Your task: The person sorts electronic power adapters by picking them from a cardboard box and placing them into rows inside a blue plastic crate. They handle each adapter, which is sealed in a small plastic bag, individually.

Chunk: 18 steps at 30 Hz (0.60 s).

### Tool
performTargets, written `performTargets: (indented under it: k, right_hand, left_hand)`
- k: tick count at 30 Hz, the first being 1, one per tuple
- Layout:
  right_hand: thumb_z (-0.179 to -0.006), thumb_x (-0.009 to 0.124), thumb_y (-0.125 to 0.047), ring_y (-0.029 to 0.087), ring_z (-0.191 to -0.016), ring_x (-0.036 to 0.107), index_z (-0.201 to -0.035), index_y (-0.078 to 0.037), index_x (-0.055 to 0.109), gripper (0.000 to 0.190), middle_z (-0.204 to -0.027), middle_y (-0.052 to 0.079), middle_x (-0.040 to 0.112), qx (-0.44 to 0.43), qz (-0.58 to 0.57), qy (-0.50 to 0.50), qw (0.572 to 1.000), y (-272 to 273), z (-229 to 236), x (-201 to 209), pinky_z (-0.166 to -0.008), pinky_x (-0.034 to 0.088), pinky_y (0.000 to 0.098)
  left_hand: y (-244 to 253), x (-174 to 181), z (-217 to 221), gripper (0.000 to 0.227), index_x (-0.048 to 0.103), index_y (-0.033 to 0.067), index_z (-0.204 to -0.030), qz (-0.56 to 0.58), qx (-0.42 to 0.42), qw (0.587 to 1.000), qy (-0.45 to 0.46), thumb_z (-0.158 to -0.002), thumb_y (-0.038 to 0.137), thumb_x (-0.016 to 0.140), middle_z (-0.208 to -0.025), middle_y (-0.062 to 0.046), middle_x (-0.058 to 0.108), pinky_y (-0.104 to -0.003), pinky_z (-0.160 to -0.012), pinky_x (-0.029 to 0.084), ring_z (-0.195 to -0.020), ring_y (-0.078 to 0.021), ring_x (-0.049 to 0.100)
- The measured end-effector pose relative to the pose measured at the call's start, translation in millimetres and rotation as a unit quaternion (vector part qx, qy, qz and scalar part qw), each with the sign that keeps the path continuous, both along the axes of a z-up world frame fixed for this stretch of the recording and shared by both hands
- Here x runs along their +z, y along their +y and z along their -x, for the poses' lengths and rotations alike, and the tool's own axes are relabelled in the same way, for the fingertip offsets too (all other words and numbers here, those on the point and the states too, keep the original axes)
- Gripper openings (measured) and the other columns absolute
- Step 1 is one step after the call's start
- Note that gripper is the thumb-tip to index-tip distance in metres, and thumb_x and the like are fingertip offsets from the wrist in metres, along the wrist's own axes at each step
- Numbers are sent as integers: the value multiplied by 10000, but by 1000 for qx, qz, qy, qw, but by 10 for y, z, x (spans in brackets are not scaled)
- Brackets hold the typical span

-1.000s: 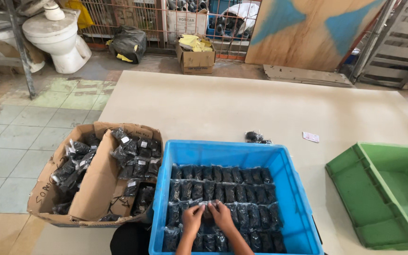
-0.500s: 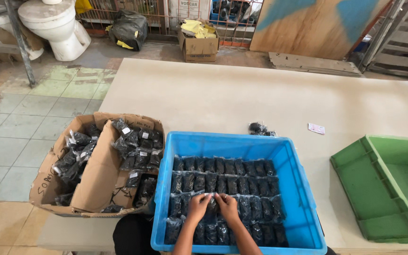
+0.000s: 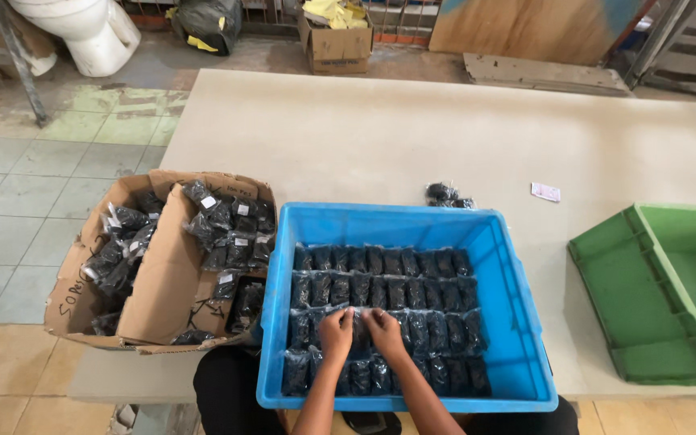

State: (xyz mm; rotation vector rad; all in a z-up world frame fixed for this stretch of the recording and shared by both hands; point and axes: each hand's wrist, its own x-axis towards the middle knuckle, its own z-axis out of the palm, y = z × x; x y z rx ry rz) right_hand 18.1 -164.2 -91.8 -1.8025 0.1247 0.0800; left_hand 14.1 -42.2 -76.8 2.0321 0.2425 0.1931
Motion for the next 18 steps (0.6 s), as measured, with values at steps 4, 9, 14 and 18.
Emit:
performTargets:
  k: [4, 9, 14, 18]
  right_hand:
    - [-809, 552, -240, 42, -626, 485, -764, -98, 679, 196, -623, -33, 603, -35, 56, 10, 998, -79, -62, -90, -587, 389, 226]
    - [-849, 566, -300, 253, -861, 623, -906, -105, 697, 242, -825, 125, 673, -88, 97, 82, 988, -158, -100, -262, -742, 466, 385]
    - [-820, 623, -260, 110, -835, 558, -995, -104, 664, 238, -889, 78, 664, -53, -62, 107, 991, -73, -60, -99, -740, 472, 326]
    - [-693, 768, -199, 192, -921, 580, -1113, -15, 594, 490, -1021, 156, 635, 39, -141, 180, 973, -44, 41, 200, -780, 487, 365]
  left_hand:
    - [12, 81, 10, 286, 691, 61, -822, 45, -39, 998, -3, -787, 294, 527, -807, -76, 690, -289, -725, 464, -799, -195, 658]
    - [-5, 237, -4, 331, 681, 65, -944, 54, -68, 992, 92, -847, 339, 525, -915, -131, 659, -341, -843, 440, -933, -275, 601]
    - [90, 221, -129, 276, 691, 117, -907, -1, -23, 995, 97, -810, 335, 551, -849, -82, 666, -359, -793, 465, -900, -279, 599]
    - [178, 384, -192, 307, 684, 103, -923, 8, -1, 993, 116, -820, 344, 525, -864, -87, 666, -370, -798, 469, -897, -285, 601]
